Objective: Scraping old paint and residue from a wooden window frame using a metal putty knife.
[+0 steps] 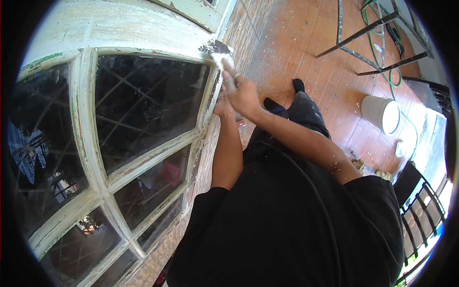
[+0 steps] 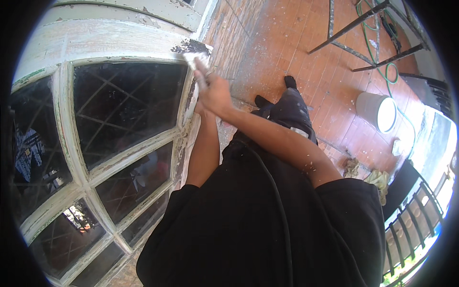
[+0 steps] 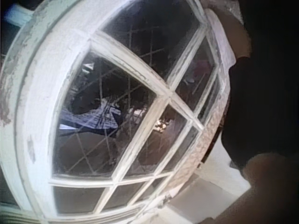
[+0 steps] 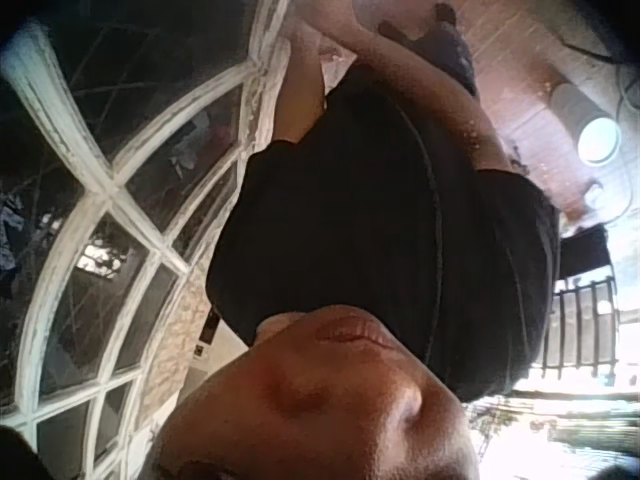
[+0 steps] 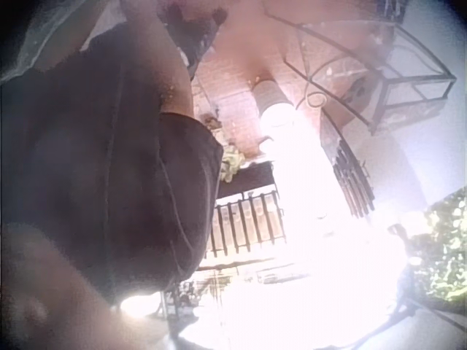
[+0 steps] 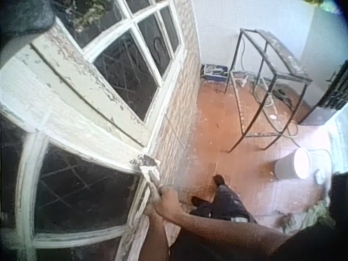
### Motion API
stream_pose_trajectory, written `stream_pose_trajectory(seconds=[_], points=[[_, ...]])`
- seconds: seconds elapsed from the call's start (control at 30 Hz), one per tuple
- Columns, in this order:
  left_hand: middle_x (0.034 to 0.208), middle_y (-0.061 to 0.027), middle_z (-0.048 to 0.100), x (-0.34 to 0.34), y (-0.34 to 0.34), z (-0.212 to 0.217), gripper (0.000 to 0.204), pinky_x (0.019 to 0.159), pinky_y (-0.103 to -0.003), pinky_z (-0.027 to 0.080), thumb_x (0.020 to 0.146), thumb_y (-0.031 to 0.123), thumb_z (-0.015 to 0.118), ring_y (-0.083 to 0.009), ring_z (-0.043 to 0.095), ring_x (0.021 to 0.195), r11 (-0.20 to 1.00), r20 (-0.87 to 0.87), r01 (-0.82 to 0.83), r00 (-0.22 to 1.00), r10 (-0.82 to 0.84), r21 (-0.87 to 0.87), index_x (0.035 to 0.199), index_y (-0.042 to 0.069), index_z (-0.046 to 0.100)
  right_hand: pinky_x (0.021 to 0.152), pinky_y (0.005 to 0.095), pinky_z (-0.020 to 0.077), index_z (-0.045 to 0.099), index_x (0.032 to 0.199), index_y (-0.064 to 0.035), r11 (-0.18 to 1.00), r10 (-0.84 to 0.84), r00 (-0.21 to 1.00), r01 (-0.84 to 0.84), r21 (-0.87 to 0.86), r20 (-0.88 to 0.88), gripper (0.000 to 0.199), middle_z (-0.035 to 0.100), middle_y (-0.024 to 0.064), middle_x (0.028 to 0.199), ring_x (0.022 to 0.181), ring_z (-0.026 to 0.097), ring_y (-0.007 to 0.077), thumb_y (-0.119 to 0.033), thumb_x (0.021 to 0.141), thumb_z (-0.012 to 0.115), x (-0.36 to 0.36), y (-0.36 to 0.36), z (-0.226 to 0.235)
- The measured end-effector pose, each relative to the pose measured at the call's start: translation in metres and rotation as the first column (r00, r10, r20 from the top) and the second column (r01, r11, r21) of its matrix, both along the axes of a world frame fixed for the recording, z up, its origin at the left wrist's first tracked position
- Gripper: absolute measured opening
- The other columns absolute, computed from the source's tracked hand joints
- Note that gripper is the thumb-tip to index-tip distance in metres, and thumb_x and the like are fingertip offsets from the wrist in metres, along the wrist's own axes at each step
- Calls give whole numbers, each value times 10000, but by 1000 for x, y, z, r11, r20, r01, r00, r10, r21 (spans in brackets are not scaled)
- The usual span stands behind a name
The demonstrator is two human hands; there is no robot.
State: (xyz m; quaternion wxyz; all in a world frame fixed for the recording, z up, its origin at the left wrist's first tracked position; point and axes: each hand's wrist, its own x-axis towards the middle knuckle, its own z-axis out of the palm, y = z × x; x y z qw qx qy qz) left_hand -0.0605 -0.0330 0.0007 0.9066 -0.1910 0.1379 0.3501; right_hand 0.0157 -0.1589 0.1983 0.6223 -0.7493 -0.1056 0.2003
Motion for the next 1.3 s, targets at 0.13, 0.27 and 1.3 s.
stream_pose_trajectory(seconds=[0.13, 0.27, 1.3], points=[[1232, -180, 542, 17, -23, 37, 445, 1021, -468, 337, 871, 319, 427, -314, 478, 1171, 997, -148, 32, 989, -22, 67, 1132, -17, 558, 592, 352, 466, 529, 1274, -189, 996, -82, 974, 88, -21, 211, 374, 580, 178, 698, 579, 570, 279, -230, 903, 553, 24, -11, -47], [1236, -185, 537, 23, -35, 54, 436, 1040, -469, 319, 861, 303, 438, -310, 476, 1176, 981, -185, 75, 982, -41, 180, 1126, -22, 559, 600, 359, 462, 540, 1264, -201, 995, -93, 913, 100, 3, 398, 392, 538, 160, 734, 602, 549, 272, -197, 875, 592, 46, 1, -61], [1295, -187, 487, 18, -37, 59, 475, 1081, -443, 281, 877, 299, 424, -322, 439, 1220, 985, -167, 108, 982, -84, 136, 1199, -41, 509, 573, 296, 460, 598, 1197, -168, 980, -198, 895, 190, 61, 400, 386, 581, 120, 754, 594, 549, 226, -160, 817, 666, 42, 14, -62]])
